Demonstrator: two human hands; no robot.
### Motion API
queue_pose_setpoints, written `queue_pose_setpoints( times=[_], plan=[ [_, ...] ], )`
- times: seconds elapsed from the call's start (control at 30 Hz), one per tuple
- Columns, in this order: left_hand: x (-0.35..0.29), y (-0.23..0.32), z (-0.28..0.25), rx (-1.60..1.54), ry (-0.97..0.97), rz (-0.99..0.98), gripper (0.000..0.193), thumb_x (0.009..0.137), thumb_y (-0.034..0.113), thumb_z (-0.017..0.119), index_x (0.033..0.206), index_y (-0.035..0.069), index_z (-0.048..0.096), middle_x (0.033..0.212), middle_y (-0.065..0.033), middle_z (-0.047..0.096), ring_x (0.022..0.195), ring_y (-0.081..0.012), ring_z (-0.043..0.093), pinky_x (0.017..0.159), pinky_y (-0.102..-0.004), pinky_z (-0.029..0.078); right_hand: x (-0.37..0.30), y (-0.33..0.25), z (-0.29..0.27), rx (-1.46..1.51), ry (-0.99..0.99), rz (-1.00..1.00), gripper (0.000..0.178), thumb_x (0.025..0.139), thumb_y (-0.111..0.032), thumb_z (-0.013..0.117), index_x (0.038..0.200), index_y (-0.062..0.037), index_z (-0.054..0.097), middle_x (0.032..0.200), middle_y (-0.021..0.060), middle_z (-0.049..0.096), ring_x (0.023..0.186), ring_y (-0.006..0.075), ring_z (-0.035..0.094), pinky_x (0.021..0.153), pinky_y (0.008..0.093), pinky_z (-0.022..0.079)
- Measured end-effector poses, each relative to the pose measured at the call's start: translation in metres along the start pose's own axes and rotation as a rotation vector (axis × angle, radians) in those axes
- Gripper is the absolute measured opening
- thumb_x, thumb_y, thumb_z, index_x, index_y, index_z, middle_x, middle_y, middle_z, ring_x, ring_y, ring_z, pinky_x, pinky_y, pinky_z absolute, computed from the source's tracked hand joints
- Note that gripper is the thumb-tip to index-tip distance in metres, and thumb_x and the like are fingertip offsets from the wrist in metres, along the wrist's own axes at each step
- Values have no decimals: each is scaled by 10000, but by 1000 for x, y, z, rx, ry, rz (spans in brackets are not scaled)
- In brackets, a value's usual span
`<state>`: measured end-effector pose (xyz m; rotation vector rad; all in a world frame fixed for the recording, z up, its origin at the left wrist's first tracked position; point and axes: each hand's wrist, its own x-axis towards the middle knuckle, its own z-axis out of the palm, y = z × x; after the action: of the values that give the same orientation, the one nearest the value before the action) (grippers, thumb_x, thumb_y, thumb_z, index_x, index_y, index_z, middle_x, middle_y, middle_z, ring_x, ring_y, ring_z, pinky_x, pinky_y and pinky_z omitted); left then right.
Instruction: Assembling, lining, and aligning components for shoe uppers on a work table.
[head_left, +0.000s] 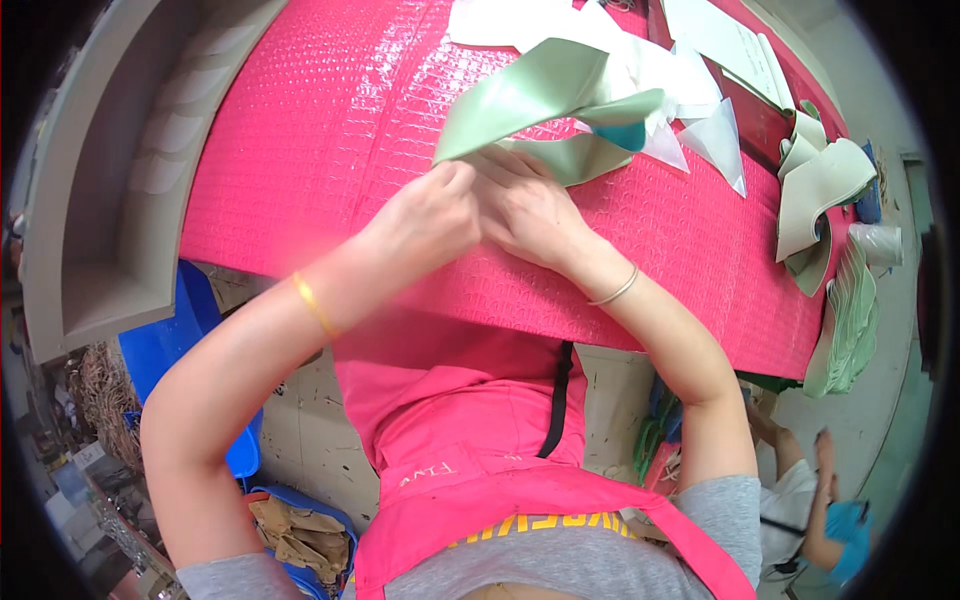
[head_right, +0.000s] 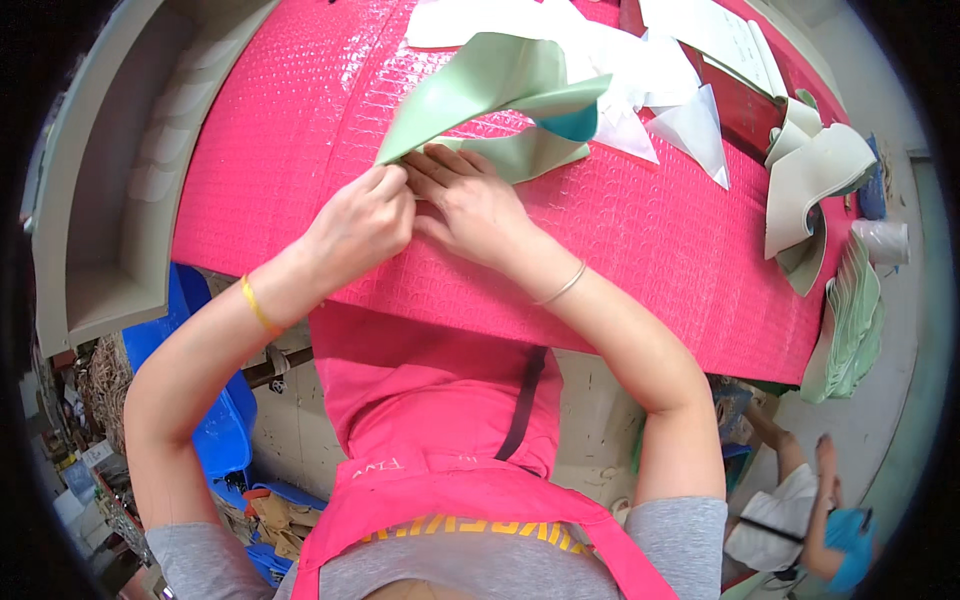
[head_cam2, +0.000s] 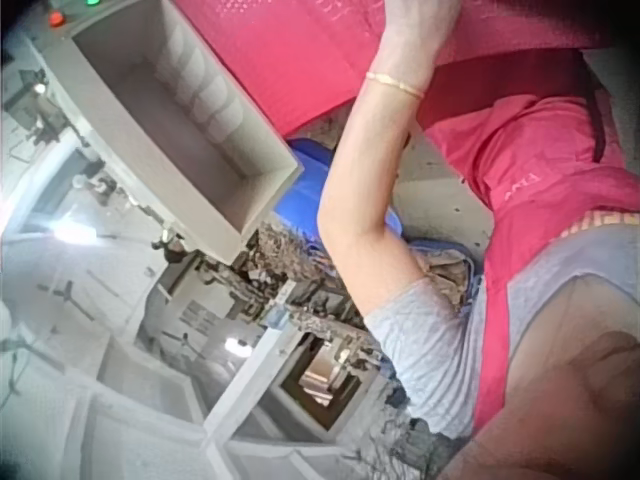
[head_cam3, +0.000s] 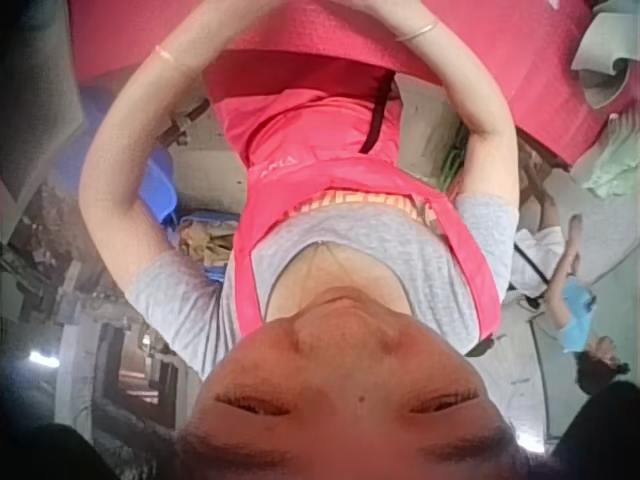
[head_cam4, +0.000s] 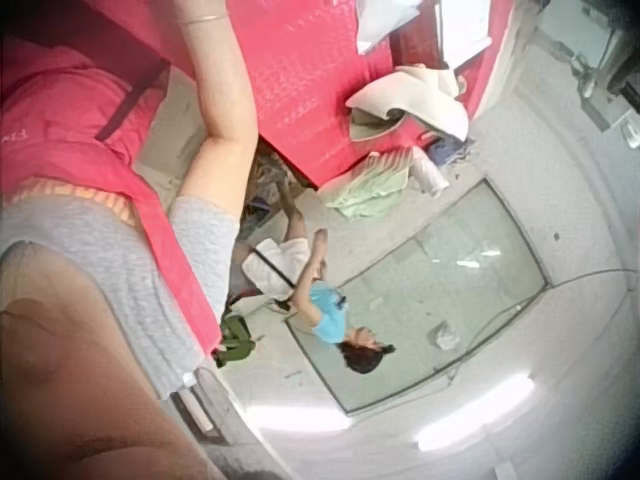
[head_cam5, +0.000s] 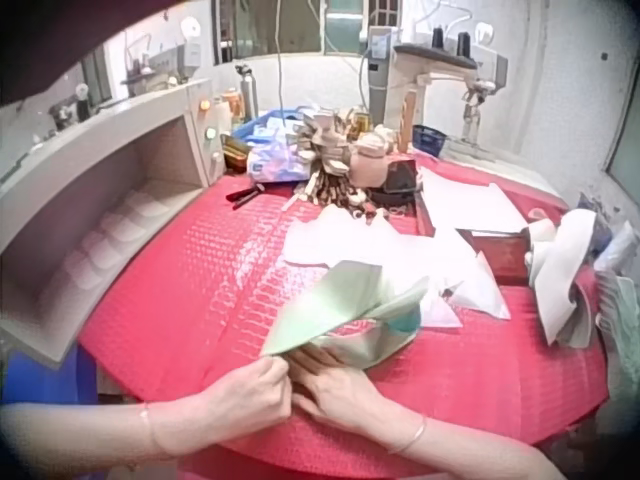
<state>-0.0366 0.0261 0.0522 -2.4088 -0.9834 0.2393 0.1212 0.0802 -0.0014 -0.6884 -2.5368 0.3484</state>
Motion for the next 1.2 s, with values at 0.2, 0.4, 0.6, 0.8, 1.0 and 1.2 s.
queue_pose_setpoints(
  times=[0.2,0.4,0.6,0.8,1.0,1.2],
  plan=[
    [-12,9,-15,-386,475,-79,200,626,102,521,785,-7,574,729,-101,542,718,-206,526,761,-336,442,-8,-15,-72,-313,-383,-313,128,660,-138,560,758,-63,595,726,53,583,774,180,552,707,312,423],
    [3,72,-43,-543,163,-119,227,636,108,510,799,-38,571,887,-162,581,918,-285,554,866,-373,420,-33,-51,-107,-627,-803,-421,92,632,-130,563,667,-68,621,661,22,553,774,182,524,676,280,405],
    [13,7,-27,-953,615,-283,295,642,-8,511,921,12,604,988,-152,581,1007,-270,535,886,-386,430,-54,-33,-98,-463,-574,-225,80,628,-112,539,684,-55,549,672,44,522,722,195,536,647,283,436],
    [86,-33,93,-662,252,-520,568,715,27,483,1271,111,400,1306,-103,403,1218,-258,368,980,-471,315,-52,-37,-121,-276,-514,-206,92,656,-84,516,727,-46,472,703,67,487,699,209,531,636,313,449],
    [129,-68,120,-668,221,-466,382,795,152,476,1173,187,518,1322,-76,398,1224,-230,371,953,-479,335,-61,-71,-175,-133,-614,-160,265,666,-88,515,916,2,511,889,89,545,848,183,549,701,283,449],
    [130,-115,66,-1102,855,-563,360,779,11,534,1132,74,550,1106,-75,580,1016,-225,552,881,-327,433,-46,-65,-176,-332,-565,-204,282,648,-96,528,910,10,528,916,91,549,823,185,532,703,269,433]
  ],
)
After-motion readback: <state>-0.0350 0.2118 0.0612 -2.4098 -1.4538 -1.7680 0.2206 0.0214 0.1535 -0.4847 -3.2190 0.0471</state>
